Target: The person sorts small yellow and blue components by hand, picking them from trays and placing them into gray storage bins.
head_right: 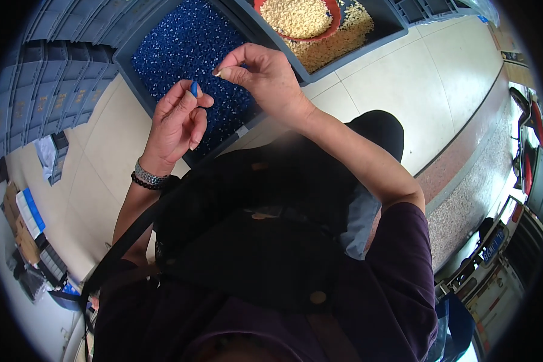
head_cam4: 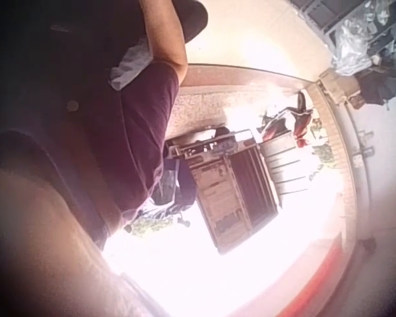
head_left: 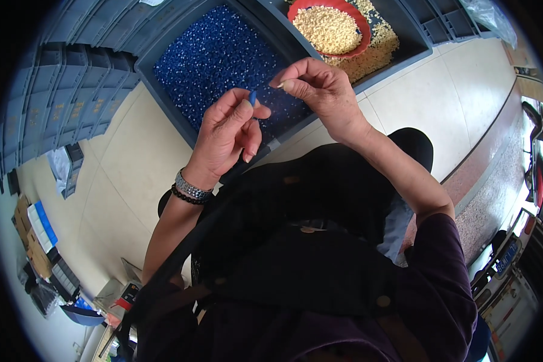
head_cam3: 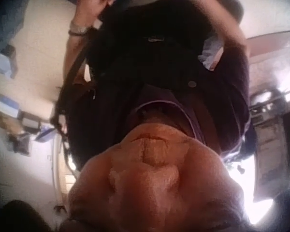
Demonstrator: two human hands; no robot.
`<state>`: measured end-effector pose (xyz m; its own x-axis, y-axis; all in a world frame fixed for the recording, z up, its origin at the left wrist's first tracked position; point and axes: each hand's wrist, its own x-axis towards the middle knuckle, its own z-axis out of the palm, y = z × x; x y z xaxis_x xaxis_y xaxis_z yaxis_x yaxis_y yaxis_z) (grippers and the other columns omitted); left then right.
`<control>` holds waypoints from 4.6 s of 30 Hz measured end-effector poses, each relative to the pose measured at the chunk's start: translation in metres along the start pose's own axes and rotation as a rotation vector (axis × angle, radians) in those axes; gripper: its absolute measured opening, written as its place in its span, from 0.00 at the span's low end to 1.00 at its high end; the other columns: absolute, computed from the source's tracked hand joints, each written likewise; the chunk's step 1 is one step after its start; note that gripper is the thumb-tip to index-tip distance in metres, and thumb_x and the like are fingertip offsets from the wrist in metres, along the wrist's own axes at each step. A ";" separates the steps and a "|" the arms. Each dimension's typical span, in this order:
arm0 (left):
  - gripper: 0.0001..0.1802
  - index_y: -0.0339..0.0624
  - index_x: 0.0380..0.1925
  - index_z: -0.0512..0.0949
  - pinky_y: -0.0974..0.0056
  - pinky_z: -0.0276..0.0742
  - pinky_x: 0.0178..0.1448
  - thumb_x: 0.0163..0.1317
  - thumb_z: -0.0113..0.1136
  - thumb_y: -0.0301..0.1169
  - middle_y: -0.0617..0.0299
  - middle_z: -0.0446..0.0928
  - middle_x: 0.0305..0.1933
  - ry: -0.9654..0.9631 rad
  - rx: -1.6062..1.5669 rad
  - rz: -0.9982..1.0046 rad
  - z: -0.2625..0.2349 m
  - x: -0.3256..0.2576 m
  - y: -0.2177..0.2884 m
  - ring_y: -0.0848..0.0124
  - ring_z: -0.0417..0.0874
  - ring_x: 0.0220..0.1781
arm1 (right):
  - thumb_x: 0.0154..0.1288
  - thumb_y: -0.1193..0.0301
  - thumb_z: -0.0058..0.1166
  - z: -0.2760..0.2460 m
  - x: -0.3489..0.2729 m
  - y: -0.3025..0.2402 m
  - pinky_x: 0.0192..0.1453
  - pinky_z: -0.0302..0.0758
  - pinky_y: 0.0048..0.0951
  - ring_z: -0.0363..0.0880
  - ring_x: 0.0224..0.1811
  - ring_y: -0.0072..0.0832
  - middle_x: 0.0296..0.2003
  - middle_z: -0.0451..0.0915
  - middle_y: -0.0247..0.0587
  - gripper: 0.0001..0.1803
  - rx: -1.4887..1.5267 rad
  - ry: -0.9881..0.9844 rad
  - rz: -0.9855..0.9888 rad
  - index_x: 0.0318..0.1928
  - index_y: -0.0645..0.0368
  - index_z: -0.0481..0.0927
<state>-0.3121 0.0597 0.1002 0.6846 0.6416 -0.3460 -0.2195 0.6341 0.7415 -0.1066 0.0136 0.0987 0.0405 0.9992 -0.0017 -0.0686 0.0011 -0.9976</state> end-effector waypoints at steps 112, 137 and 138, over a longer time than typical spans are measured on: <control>0.11 0.33 0.46 0.75 0.75 0.69 0.24 0.65 0.56 0.25 0.61 0.77 0.29 0.161 0.239 0.518 0.069 0.000 -0.013 0.78 0.74 0.22 | 0.58 0.75 0.62 -0.003 -0.021 -0.021 0.27 0.73 0.24 0.78 0.25 0.28 0.25 0.79 0.39 0.05 -0.316 0.231 -0.448 0.30 0.62 0.79; 0.06 0.35 0.40 0.78 0.73 0.68 0.22 0.65 0.55 0.24 0.61 0.78 0.29 0.154 0.044 0.394 0.067 -0.005 -0.027 0.76 0.75 0.21 | 0.56 0.79 0.59 -0.010 -0.015 -0.006 0.25 0.75 0.25 0.78 0.27 0.31 0.26 0.74 0.38 0.06 -0.507 0.071 -0.840 0.30 0.61 0.74; 0.06 0.35 0.39 0.78 0.73 0.68 0.22 0.65 0.55 0.24 0.61 0.78 0.29 0.139 0.047 0.399 0.067 -0.005 -0.027 0.76 0.75 0.21 | 0.56 0.79 0.59 -0.010 -0.015 -0.006 0.26 0.76 0.25 0.78 0.27 0.32 0.26 0.74 0.38 0.06 -0.504 0.071 -0.832 0.30 0.61 0.74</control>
<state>-0.2629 0.0106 0.1205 0.4517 0.8867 -0.0984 -0.4139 0.3060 0.8573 -0.0970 -0.0017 0.1043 -0.0557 0.6823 0.7289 0.4432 0.6711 -0.5943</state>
